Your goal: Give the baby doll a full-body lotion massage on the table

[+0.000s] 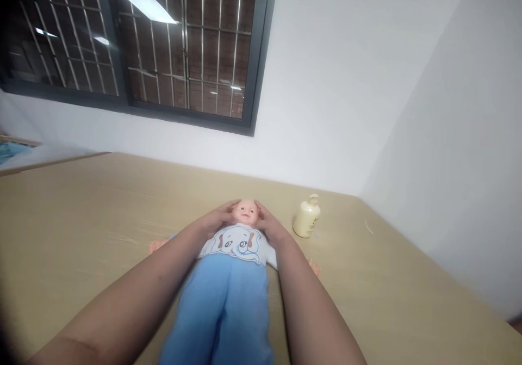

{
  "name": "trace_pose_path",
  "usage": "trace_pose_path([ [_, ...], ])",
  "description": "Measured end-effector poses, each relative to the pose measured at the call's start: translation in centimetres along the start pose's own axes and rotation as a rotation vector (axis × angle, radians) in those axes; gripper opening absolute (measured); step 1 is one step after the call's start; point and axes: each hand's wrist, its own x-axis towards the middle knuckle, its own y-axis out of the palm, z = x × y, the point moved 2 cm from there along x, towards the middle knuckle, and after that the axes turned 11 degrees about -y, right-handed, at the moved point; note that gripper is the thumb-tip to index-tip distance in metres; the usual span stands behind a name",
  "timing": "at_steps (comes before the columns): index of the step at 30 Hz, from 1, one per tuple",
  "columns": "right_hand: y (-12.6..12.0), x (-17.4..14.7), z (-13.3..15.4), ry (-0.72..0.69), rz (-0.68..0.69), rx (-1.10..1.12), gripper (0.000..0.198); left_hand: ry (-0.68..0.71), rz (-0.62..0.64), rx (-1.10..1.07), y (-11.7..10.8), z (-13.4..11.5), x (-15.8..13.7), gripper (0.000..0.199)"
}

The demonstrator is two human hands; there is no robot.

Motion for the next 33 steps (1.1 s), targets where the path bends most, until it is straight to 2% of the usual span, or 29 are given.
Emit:
trace_pose_path([
  [5, 0.6, -0.3, 0.5, -0.017, 0.000, 0.037, 0.102, 0.006, 0.050, -0.035, 0.4, -0.2, -0.6, 0.087],
  [11, 1.1, -0.4, 0.7, -0.018, -0.013, -0.136, 0.116, -0.046, -0.001, 0.006, 0.3, 0.1, -0.5, 0.110],
  [17, 1.1, -0.4, 0.9, -0.043, 0.012, -0.209, 0.119, -0.014, -0.028, 0.050, 0.5, 0.0, -0.6, 0.104],
  [27, 0.3, -0.3, 0.3, -0.043, 0.063, 0.042, 0.106, -0.026, 0.002, -0.039, 0.5, 0.0, -0.5, 0.099],
  [33, 0.2, -0.2, 0.2, -0.051, 0.050, 0.117, 0.098, -0.030, -0.032, -0.107, 0.3, 0.1, -0.3, 0.090],
])
